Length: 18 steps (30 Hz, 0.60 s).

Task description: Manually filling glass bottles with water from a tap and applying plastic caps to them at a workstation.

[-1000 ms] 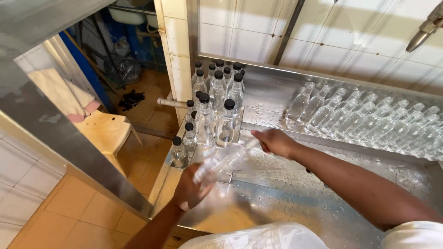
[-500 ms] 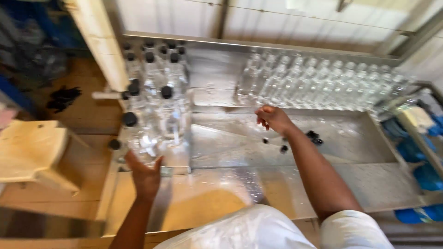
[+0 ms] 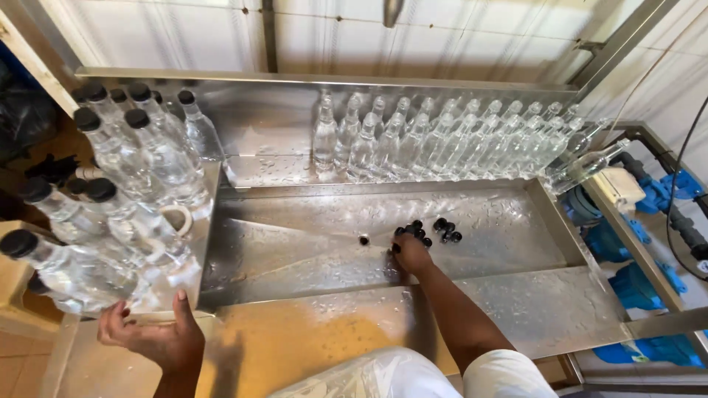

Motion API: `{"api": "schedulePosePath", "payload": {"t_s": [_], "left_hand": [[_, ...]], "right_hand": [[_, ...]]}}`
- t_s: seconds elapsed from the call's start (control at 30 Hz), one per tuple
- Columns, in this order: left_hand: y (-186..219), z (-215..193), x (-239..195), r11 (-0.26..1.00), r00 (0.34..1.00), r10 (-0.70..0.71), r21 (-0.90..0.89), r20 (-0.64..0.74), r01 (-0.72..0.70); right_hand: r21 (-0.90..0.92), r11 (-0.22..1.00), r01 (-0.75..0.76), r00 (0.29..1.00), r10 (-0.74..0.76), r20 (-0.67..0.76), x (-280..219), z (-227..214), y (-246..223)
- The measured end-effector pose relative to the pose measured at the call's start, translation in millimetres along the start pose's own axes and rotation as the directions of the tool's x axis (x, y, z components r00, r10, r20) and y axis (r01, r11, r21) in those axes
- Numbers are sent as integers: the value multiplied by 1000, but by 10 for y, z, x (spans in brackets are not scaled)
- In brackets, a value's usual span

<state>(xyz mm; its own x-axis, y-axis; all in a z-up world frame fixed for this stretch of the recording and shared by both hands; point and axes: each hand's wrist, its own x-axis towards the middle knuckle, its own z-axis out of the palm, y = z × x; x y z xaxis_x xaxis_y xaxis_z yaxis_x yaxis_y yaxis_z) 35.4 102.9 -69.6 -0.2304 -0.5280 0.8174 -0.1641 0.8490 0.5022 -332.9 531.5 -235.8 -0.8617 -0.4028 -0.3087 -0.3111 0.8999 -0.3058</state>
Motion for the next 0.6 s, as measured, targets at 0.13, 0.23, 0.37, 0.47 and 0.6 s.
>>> {"api": "schedulePosePath", "payload": {"t_s": [0.13,0.23,0.37,0.47,0.6], "left_hand": [[244,381,-134,996,1000,20,-87,-7,-20],[435,574,-268,991,991,-68,-111,112,81],[656,756,-272,988,960,-81,-109,266,113],[718,808,-265,981,915,-166,-31,369,190],[784,684,-274,983,915,-166,-10,368,182]], "right_hand": [[845,517,-141,989,103,102,-49,-850,-258],[787,532,-312,938,42,344,204,-1167,-365],[378,924,63,996,-82,33,554,-1679,-955],[158,936,314,907,-247,-340,774,-2384,-1628],[-196,895,401,707,-439,-554,1736,-2553,-1860]]}}
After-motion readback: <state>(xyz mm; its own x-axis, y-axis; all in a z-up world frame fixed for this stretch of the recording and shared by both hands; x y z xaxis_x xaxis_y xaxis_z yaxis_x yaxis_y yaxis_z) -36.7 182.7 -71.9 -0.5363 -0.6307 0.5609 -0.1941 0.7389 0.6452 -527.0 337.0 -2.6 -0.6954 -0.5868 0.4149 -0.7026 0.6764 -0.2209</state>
